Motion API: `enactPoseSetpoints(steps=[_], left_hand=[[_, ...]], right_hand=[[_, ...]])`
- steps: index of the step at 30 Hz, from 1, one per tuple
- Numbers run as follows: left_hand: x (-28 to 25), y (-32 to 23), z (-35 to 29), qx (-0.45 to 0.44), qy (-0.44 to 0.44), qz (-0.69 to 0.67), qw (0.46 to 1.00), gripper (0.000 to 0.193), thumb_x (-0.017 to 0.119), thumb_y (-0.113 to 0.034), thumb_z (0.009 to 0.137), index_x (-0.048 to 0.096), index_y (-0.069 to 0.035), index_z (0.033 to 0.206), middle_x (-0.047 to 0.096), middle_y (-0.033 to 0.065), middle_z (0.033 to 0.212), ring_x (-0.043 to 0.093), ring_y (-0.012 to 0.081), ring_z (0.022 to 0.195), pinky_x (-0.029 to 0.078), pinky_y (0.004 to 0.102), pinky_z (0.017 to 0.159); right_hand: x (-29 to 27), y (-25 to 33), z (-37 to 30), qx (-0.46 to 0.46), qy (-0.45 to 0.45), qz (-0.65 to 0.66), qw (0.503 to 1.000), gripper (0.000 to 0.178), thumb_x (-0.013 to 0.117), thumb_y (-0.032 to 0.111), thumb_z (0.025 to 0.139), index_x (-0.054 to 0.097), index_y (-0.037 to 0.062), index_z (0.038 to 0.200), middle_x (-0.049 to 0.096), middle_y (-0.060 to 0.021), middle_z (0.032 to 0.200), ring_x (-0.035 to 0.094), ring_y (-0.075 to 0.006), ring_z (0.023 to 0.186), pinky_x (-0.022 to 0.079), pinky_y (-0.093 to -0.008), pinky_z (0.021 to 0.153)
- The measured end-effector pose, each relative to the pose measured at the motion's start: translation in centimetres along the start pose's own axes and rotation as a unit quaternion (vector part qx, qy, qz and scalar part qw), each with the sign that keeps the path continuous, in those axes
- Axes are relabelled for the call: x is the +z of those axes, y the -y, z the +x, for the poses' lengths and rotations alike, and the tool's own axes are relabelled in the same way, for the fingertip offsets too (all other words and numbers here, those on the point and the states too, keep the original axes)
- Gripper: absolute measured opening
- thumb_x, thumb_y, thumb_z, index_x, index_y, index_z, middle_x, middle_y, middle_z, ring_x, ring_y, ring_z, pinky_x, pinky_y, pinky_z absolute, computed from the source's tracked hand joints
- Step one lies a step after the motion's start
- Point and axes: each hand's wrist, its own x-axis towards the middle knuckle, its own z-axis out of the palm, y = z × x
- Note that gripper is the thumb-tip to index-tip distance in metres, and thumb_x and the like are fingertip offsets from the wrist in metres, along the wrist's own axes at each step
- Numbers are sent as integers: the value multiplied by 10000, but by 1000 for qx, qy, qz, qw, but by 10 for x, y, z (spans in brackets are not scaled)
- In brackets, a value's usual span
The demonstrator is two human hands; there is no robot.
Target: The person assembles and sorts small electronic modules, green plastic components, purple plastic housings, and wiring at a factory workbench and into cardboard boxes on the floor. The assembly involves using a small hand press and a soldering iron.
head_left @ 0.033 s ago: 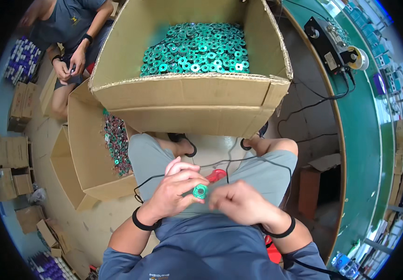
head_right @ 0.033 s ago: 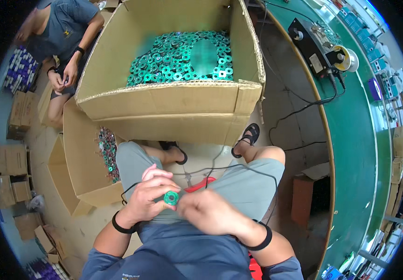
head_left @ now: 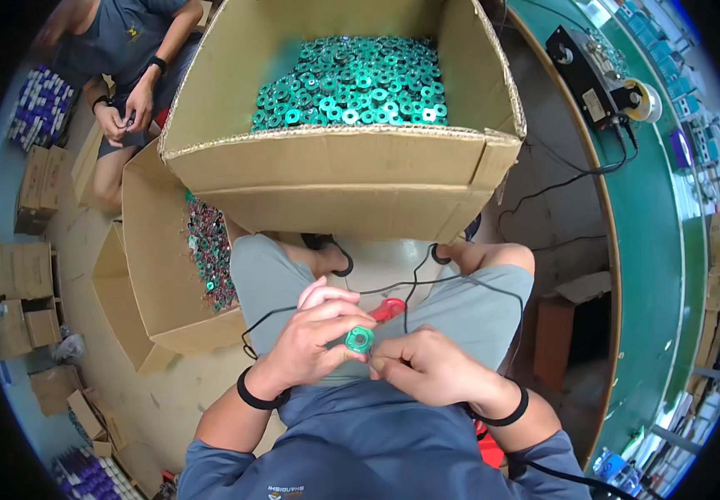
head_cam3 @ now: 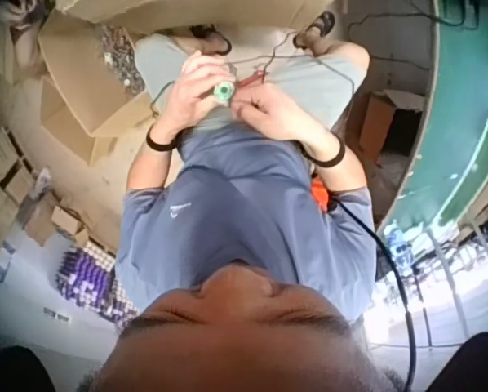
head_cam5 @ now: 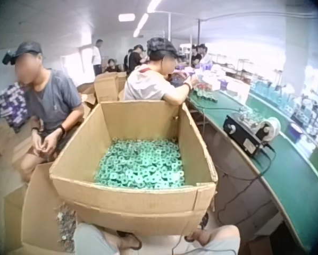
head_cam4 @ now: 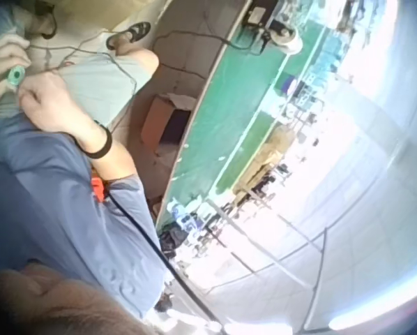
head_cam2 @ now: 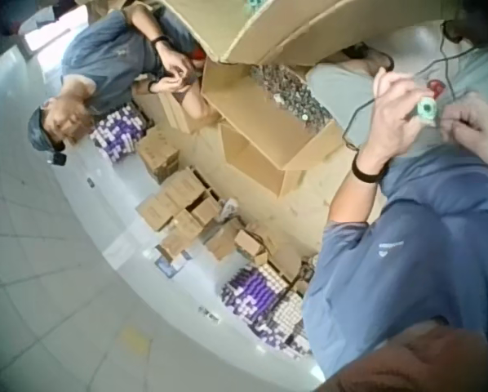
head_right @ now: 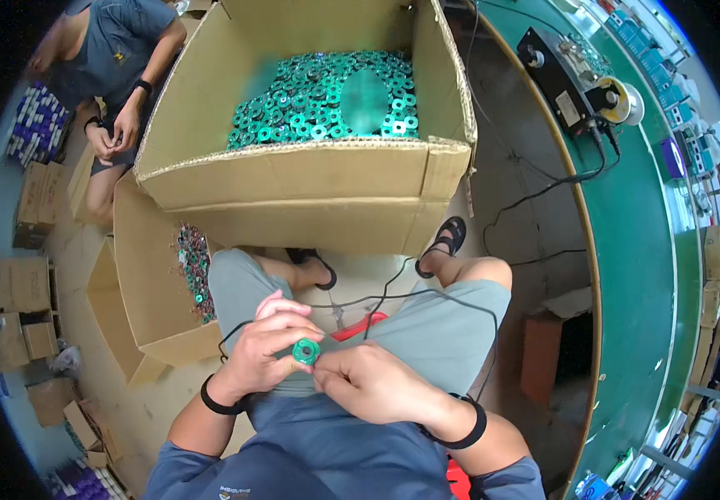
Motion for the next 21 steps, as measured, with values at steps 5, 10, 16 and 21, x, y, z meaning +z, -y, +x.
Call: enactPoseSetpoints(steps=[5,10,16,21], left_hand=[[7,5,0,11,26,-22,999,419,856,-300,671,731,-160,1045,692,-28,1052,573,232,1165,298,550,1121],[2,-2,9,17,9,31,999,400,852,-288,680,731,-164,1041,692,-32,1062,571,235,1168,283,548,1128],[-1,6,14,23,22,0,999,372,844,-292,696,731,-158,1024,690,-30,1058,574,232,1165,279,543,1135],[0,6,4,42,-15,-22,999,374,818,-311,740,705,-143,1054,683,-18,1074,579,248,1163,305,527,1098]], right_hand=[[-4,-14,-3,-26,-60,28,998,148,537,49,882,683,34,866,647,-61,698,591,-121,629,487,-296,608],[-11,-13,-3,16,-54,17,998,119,553,63,860,666,27,846,641,-124,708,641,-225,661,509,-358,639],[-19,-14,7,-16,-49,-1,999,121,547,65,857,658,29,826,640,-141,708,643,-270,655,508,-373,629],[-23,-20,8,-32,-30,-62,997,122,560,90,853,672,64,811,627,-127,677,642,-278,634,512,-374,613]])
